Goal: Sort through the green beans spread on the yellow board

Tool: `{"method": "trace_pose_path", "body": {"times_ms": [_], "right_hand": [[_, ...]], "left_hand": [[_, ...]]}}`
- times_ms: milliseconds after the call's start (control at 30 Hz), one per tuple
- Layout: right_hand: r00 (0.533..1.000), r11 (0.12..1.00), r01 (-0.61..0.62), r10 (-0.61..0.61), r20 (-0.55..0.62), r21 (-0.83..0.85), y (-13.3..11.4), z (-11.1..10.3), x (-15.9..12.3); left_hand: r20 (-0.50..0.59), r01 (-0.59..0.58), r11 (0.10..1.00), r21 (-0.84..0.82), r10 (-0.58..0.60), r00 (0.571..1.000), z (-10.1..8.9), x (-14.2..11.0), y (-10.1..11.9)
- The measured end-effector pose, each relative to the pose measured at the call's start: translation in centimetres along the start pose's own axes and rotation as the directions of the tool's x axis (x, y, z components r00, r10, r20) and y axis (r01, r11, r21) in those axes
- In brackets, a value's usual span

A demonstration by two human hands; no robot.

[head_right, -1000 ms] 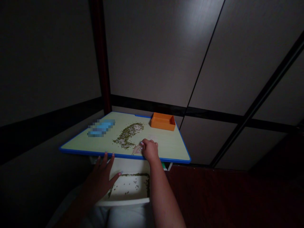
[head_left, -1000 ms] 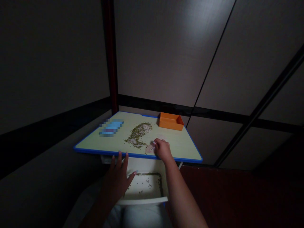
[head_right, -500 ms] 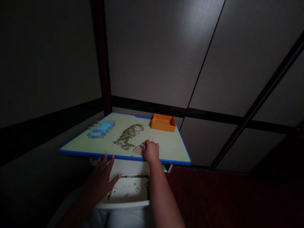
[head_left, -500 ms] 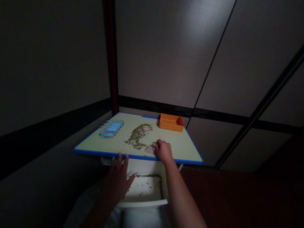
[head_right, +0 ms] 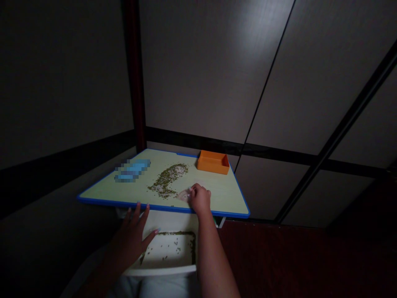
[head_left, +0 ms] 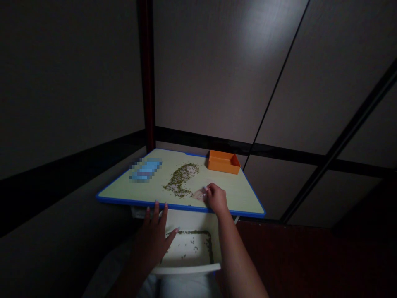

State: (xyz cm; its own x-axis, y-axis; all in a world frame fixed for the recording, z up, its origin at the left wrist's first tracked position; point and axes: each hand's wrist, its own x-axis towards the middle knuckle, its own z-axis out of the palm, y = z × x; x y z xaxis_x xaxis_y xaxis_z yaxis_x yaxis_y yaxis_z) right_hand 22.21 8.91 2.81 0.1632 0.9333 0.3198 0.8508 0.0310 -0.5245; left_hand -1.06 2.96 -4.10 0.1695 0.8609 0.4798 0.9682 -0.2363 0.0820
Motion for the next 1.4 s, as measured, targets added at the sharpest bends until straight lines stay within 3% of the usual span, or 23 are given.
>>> {"method": "trace_pose_path", "body": {"times_ms": [100, 300, 633, 1067, 1267, 1400], "right_hand": [[0.998, 0.995, 0.067, -0.068, 0.008, 0.072, -0.2, 0.2, -0.1], [0.997, 0.997, 0.070, -0.071, 0.032, 0.029, -1.1, 0.1, -0.3], [0.999, 0.982, -0.029, 0.026, -0.018, -0.187, -0.8, -0.3, 0.0], [0.976, 0.967, -0.193, 0.172, -0.132, -0.166, 0.1, -1.0, 0.0], [0.993, 0.982, -0.110, 0.103, -0.051, -0.154, -0.1, -0.9, -0.2], [0.988, 0.964, -0.156, 0.154, -0.027, -0.213, -0.4, -1.2, -0.2]], "left_hand": [[0.005, 0.008, 1.000, -0.004, -0.008, 1.000, 0.0, 0.0, 0.1], [0.016, 0.020, 1.000, -0.015, -0.020, 1.000, 0.0, -0.1, 0.1], [0.038, 0.029, 0.999, -0.013, -0.029, 0.999, -0.2, 0.0, 0.2], [0.039, 0.041, 0.998, -0.041, -0.039, 0.998, -0.6, 0.1, 0.3], [0.036, 0.014, 0.999, -0.043, -0.012, 0.999, -0.4, 0.1, 0.1], [0.040, 0.019, 1.000, -0.024, -0.018, 0.999, -0.4, 0.1, 0.0]]}}
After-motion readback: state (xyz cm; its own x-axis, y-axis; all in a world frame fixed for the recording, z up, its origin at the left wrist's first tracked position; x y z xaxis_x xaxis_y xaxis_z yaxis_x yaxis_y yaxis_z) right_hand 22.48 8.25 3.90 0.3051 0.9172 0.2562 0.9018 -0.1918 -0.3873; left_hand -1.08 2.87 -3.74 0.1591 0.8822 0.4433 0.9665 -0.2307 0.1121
